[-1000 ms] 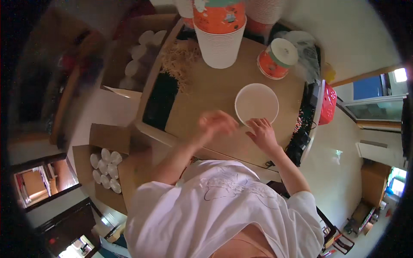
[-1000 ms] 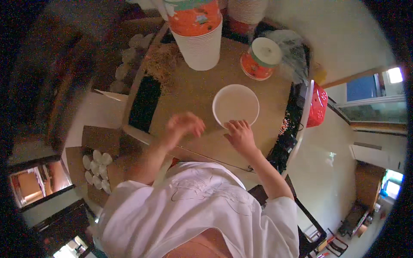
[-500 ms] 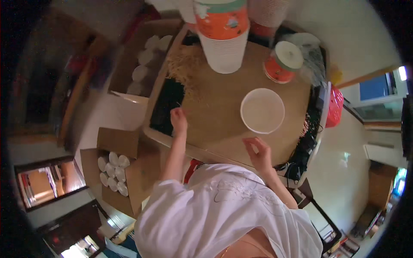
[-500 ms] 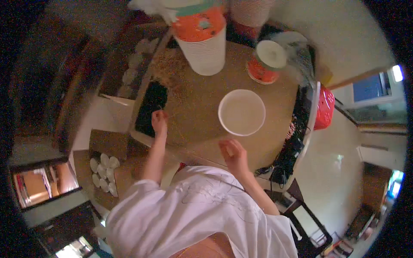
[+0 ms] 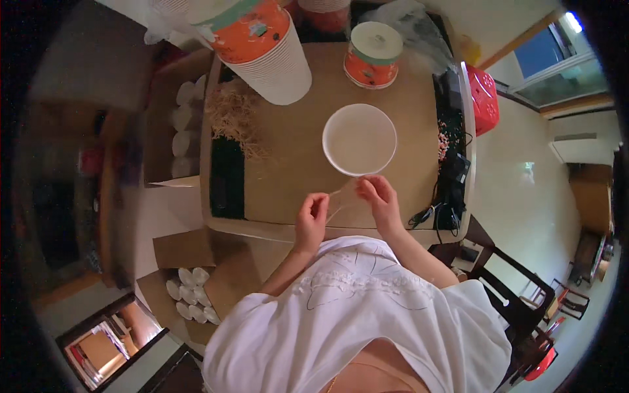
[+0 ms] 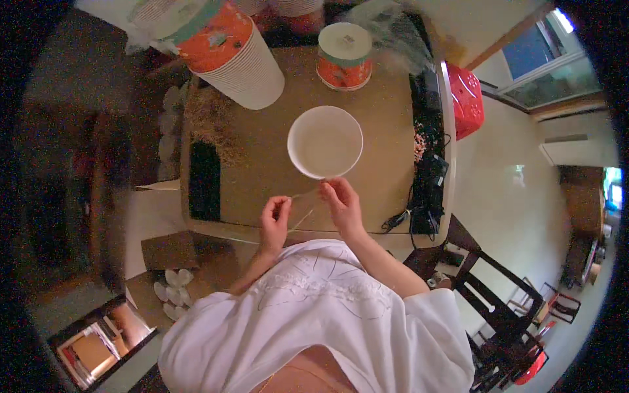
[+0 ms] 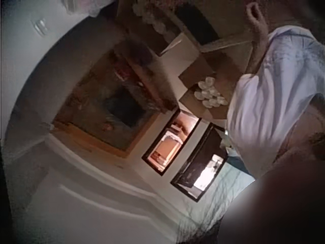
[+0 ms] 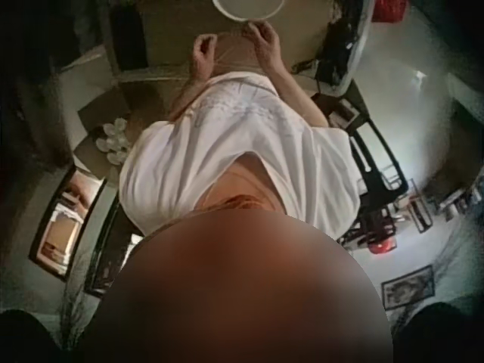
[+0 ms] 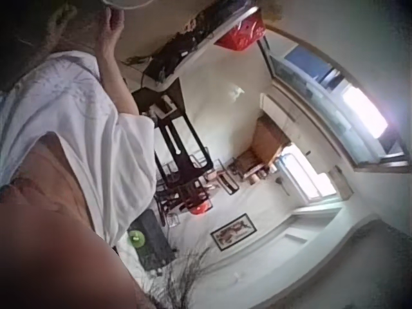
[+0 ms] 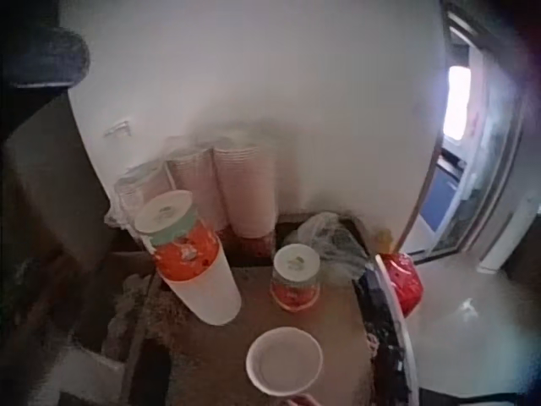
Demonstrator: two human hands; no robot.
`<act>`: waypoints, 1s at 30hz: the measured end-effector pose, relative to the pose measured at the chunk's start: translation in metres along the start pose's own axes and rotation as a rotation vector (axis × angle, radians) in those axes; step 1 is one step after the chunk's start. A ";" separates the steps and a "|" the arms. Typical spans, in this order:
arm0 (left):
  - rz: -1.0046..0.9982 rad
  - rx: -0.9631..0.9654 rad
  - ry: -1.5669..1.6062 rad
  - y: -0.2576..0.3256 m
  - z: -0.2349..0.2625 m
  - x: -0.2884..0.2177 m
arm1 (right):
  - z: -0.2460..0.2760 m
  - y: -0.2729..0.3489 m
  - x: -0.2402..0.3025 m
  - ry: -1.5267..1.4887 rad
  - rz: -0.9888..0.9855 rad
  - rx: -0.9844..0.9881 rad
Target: Packaging and organizing paper buckets using rubber bands.
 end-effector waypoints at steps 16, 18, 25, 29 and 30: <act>-0.500 1.684 1.577 0.044 0.081 -0.329 | -0.144 0.197 0.288 -0.845 0.004 1.819; -0.496 1.682 1.539 0.043 0.082 -0.335 | -0.151 0.186 0.280 -0.853 0.194 1.684; -1.096 1.831 1.250 0.079 0.088 -0.308 | -0.127 0.198 0.212 -0.281 0.269 2.177; -0.309 1.674 1.108 0.074 0.027 -0.217 | -0.117 0.104 0.139 0.177 0.001 1.376; 0.141 1.523 1.144 0.067 0.008 -0.186 | -0.098 0.077 0.123 0.475 0.101 0.975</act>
Point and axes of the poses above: each hand's wrist, its own y-axis away from the middle knuckle, its own z-axis out of the back of the hand, x = y × z, the point moved 7 cm from there along -y, towards the middle knuckle, and after that the axes turned 7 degrees about -y, right-handed, at the moved point
